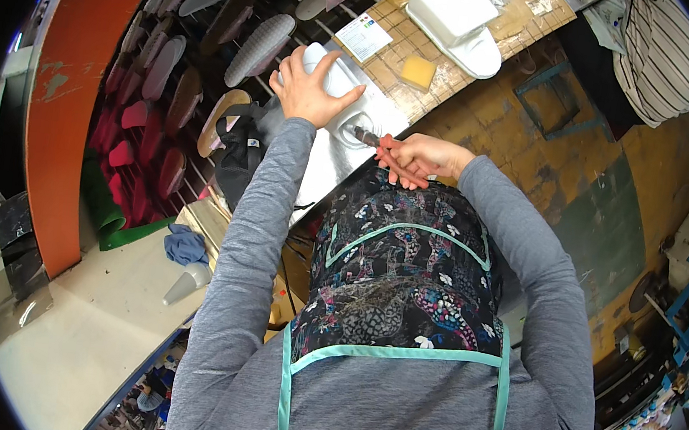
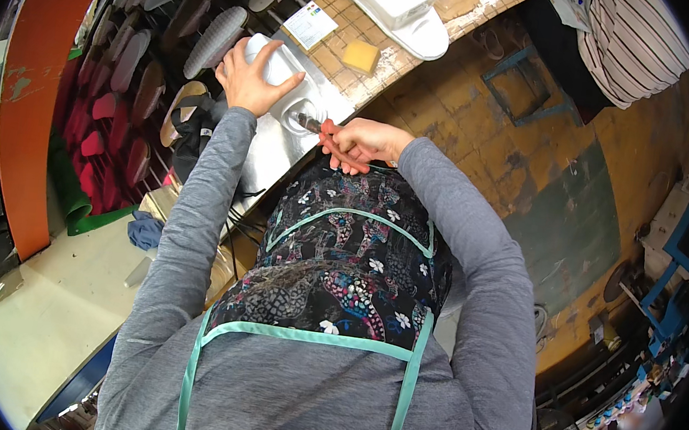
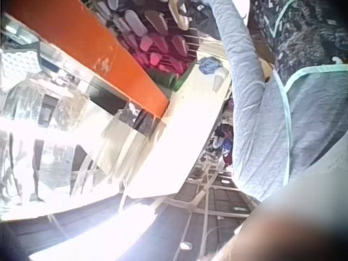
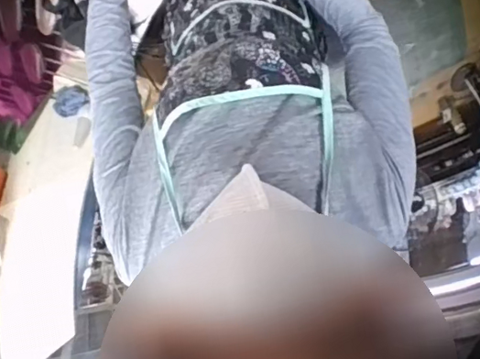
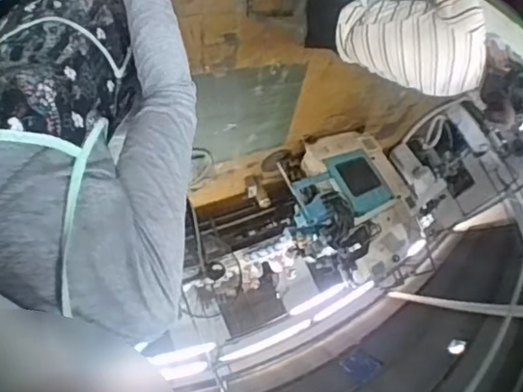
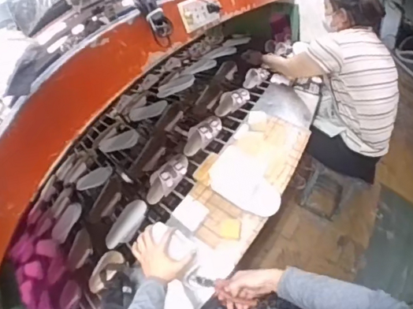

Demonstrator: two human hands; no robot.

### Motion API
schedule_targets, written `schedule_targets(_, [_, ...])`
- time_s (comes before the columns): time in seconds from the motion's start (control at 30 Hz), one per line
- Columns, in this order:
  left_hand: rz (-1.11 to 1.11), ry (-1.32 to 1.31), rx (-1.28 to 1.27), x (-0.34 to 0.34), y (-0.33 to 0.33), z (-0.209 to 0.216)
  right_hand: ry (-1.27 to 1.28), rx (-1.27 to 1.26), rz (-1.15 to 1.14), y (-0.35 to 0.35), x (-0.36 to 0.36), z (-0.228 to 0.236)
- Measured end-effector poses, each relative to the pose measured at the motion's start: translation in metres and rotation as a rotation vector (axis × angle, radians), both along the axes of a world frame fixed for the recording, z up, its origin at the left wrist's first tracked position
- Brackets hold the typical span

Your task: The person uses shears to trim excess material from a white slipper sole, then uses a yellow sanding block to smooth the sole surface. The person handles multiple slippers one at a time, sanding each sole and placing them back on the rack.

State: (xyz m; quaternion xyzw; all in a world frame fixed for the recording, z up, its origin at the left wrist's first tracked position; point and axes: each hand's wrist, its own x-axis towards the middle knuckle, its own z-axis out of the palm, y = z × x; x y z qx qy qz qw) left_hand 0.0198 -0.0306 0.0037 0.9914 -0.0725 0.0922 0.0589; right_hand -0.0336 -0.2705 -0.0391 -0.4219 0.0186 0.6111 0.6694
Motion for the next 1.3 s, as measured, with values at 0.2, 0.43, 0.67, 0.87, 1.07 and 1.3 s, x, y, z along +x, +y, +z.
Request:
schedule_targets(0.2, [0.002, 0.030, 0.026, -0.001, -0.001, 0.001, -0.084, -0.090, -0.150, -0.011, 0.001, -0.005])
schedule_targets(0.43, [-0.003, 0.043, -0.023, 0.001, -0.001, -0.001, -1.835, -1.198, 0.239, 0.029, -0.054, 0.028])
schedule_targets(0.67, [0.000, 0.035, -0.019, 0.003, -0.001, -0.005, -1.730, -0.949, 0.282, 0.029, -0.040, 0.026])
schedule_targets(0.87, [0.011, 0.053, -0.036, 0.002, 0.001, -0.003, -0.501, -0.365, 0.180, -0.008, 0.034, 0.020])
schedule_targets(1.07, [0.013, 0.033, -0.081, -0.001, 0.003, -0.006, -1.410, -0.715, -0.187, -0.006, 0.031, 0.026])
schedule_targets(1.3, [0.013, -0.030, -0.108, -0.008, 0.003, -0.001, -2.290, -1.065, 0.187, 0.006, -0.025, 0.035])
